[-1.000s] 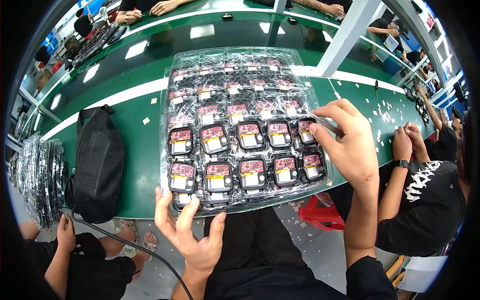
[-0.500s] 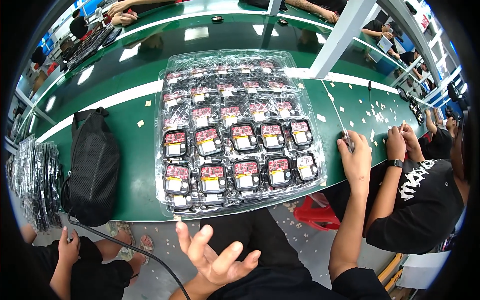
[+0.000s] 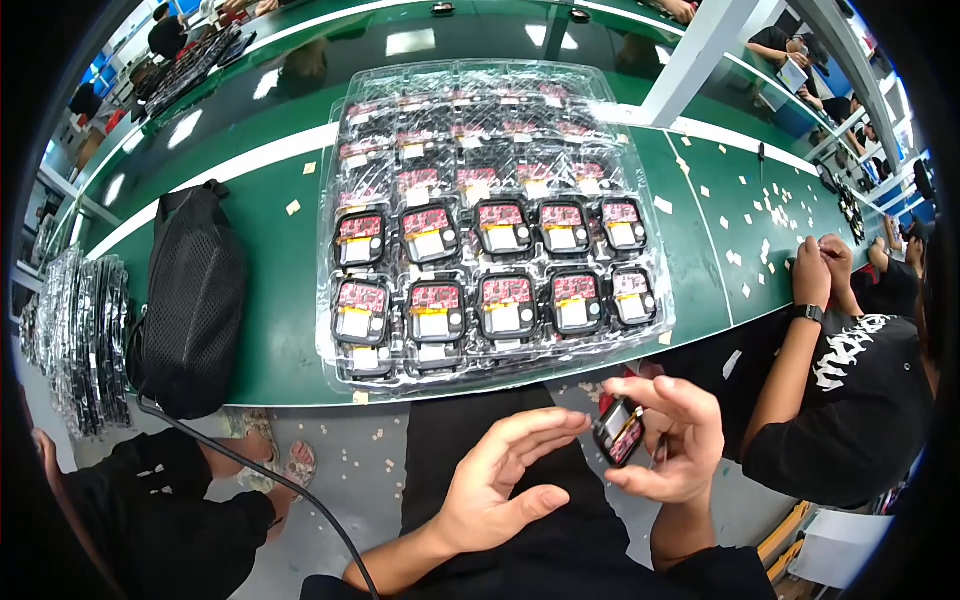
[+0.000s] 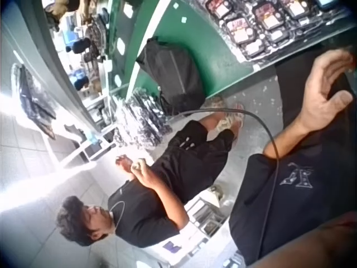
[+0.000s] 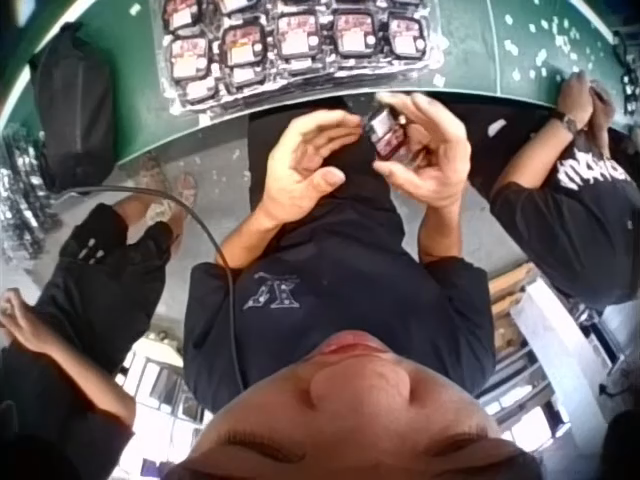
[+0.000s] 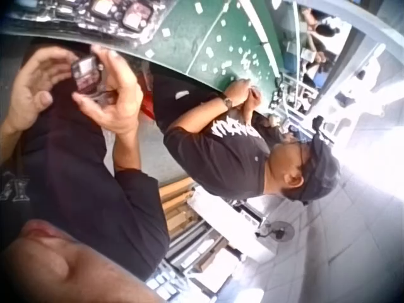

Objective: Inspecting or adjusting small electronic components on a production line using a small tool.

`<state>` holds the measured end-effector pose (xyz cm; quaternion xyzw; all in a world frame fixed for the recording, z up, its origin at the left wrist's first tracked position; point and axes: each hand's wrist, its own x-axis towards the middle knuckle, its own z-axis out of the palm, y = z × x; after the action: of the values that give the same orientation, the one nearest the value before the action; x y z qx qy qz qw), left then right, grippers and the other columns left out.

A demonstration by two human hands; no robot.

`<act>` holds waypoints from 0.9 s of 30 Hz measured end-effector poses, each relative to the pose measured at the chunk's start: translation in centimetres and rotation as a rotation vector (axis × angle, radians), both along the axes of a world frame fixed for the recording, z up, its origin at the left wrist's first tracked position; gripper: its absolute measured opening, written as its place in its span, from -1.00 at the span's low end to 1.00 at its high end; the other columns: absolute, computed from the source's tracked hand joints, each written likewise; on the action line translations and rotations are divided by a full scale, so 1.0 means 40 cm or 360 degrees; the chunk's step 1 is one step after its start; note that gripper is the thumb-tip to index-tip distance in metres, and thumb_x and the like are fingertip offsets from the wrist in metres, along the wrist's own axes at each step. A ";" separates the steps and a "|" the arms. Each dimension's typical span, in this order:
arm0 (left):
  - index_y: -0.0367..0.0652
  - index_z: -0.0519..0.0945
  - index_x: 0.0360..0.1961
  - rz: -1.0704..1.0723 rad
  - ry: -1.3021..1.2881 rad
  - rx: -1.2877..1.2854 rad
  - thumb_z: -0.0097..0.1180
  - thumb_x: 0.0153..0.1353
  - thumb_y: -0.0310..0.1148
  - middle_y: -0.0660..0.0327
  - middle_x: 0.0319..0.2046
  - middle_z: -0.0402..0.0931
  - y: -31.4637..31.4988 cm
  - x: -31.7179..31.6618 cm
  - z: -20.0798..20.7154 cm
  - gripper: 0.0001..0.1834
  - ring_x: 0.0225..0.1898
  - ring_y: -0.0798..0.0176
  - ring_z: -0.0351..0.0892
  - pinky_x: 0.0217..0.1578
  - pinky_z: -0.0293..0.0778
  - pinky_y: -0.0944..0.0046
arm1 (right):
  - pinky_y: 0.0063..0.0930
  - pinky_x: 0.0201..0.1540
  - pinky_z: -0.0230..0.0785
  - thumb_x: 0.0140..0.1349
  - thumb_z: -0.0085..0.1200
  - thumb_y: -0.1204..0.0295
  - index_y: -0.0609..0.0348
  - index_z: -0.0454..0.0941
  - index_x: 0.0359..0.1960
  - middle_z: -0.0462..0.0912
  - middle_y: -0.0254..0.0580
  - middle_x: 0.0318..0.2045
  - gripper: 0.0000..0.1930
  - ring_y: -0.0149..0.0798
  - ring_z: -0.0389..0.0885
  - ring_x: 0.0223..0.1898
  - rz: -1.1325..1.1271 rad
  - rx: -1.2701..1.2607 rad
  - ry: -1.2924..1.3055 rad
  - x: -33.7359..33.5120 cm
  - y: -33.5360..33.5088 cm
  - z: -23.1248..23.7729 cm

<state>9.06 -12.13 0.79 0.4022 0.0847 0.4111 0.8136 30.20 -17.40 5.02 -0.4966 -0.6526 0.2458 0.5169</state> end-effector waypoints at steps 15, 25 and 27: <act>-0.31 0.38 0.23 0.0463 -0.0037 -0.0075 0.45 0.07 -0.66 0.00 0.19 0.38 -0.015 -0.033 -0.020 -0.29 0.27 -0.01 0.50 0.29 0.49 0.06 | -0.41 -0.52 0.50 0.04 0.48 0.45 0.17 0.56 0.02 0.58 -0.17 -0.29 -0.51 -0.23 0.63 -0.48 0.0013 -0.0029 -0.0603 -0.095 0.021 -0.032; -0.26 0.39 0.18 0.0535 -0.0023 -0.0100 0.43 0.04 -0.74 -0.02 0.20 0.35 -0.021 -0.041 -0.019 -0.31 0.29 0.02 0.48 0.28 0.48 0.06 | -0.48 -0.61 0.33 0.03 0.45 0.50 0.30 0.68 -0.18 0.71 -0.17 -0.39 -0.69 -0.32 0.55 -0.61 -0.0206 0.0373 -0.0933 -0.124 0.050 -0.035; -0.26 0.39 0.18 0.0533 -0.0022 -0.0093 0.43 0.04 -0.75 -0.02 0.20 0.35 -0.023 -0.041 -0.020 -0.31 0.29 0.02 0.47 0.29 0.48 0.06 | -0.50 -0.62 0.30 0.02 0.45 0.50 0.29 0.69 -0.19 0.70 -0.18 -0.39 -0.70 -0.34 0.53 -0.62 -0.0214 0.0377 -0.0962 -0.125 0.047 -0.030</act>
<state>7.42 -13.04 -0.02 0.3560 0.1569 0.5410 0.7457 25.20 -15.50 3.81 -0.5254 -0.7662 -0.0250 0.3690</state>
